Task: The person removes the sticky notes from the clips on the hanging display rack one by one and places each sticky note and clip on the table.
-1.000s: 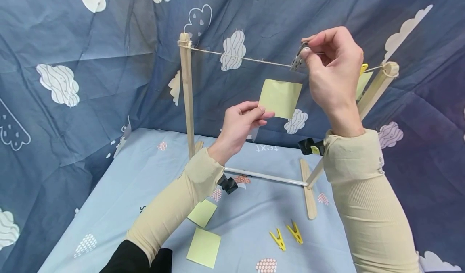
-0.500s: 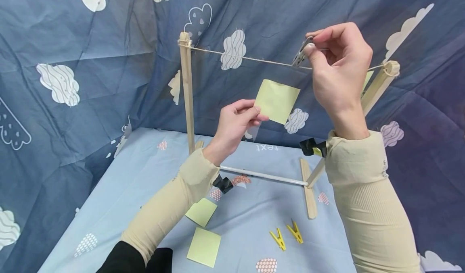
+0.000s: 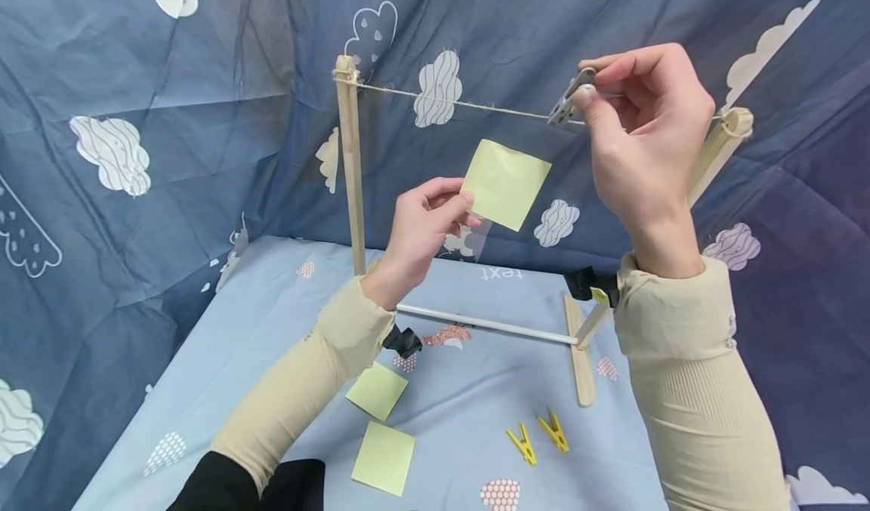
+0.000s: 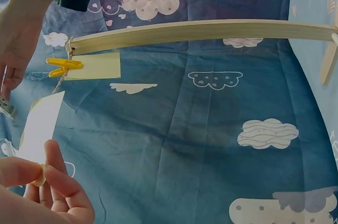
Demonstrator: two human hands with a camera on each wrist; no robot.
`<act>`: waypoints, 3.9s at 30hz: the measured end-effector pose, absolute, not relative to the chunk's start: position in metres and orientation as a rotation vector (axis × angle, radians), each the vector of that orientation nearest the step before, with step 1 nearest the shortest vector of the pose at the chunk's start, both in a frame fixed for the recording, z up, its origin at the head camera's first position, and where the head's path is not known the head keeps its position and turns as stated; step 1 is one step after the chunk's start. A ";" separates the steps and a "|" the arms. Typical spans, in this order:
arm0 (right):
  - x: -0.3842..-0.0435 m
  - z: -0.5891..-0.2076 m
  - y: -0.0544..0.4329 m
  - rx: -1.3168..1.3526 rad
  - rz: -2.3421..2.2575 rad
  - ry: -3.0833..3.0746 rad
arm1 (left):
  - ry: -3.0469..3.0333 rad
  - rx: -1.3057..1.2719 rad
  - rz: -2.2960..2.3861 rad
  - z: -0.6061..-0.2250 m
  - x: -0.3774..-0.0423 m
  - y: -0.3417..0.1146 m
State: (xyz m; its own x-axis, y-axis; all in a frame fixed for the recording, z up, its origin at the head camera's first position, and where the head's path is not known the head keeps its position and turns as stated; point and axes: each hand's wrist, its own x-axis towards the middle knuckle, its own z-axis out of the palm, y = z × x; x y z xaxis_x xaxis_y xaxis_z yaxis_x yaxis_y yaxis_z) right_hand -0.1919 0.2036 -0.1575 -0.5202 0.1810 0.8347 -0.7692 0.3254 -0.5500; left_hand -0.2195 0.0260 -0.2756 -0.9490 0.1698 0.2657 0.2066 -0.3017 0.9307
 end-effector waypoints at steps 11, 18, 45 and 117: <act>-0.176 -0.170 0.213 0.627 1.524 -1.525 | -1.900 -0.546 -2.384 -0.281 -0.213 0.005; -0.164 -0.182 0.223 0.631 1.585 -1.434 | -1.956 -0.531 -2.340 -0.289 -0.209 -0.007; -0.144 -0.276 0.267 0.623 1.683 -1.496 | -2.363 -0.574 -2.240 -0.350 -0.212 -0.032; -0.149 -0.477 0.313 0.154 0.933 -2.995 | -3.091 -0.505 -1.486 -0.489 -0.216 -0.010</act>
